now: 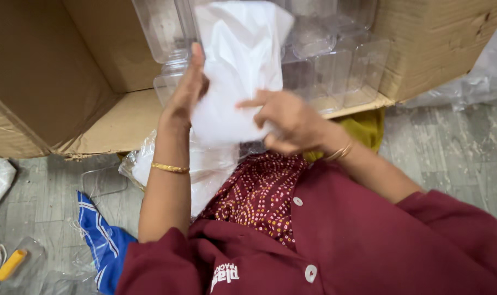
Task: The person sits on the floor with a large cardboard box on their lap, takes clear plastic containers out of the box one at a time, pulls the plastic bags off each container, and stacks the unpacked containers inside the box.
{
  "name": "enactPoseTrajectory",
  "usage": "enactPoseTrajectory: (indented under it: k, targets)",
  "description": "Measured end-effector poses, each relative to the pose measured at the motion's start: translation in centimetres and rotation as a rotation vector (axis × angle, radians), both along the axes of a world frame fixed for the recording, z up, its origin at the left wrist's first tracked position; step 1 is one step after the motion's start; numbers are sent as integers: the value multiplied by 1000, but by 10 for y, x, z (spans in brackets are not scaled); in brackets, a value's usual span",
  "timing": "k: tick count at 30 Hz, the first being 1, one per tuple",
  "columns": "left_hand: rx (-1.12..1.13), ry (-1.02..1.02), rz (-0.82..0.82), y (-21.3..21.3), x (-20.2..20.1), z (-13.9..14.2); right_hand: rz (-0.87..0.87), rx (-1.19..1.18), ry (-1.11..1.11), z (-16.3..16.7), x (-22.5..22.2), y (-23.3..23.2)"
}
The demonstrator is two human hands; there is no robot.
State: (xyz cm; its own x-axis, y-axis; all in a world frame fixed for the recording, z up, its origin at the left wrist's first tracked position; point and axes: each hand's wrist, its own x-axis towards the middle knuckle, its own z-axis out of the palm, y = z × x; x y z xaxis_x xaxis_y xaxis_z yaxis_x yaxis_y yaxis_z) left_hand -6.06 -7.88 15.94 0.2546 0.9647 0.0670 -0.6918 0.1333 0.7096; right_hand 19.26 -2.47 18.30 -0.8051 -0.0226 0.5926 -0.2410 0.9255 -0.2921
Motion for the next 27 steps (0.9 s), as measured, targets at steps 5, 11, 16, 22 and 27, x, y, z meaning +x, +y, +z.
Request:
enactPoseTrajectory:
  k: [5, 11, 16, 22, 27]
  targets:
    - [-141, 480, 276, 10, 1, -12, 110, -162, -260, 10, 7, -20]
    - [1, 562, 196, 13, 15, -14, -264, -310, -9, 41, 15, 13]
    - [53, 542, 123, -12, 24, -10, -69, -471, 26, 57, 9, 63]
    - [104, 886, 223, -9, 11, 16, -301, -600, -326, 38, -12, 76]
    - [48, 835, 424, 21, 24, 14, -266, -705, -225, 26, -17, 81]
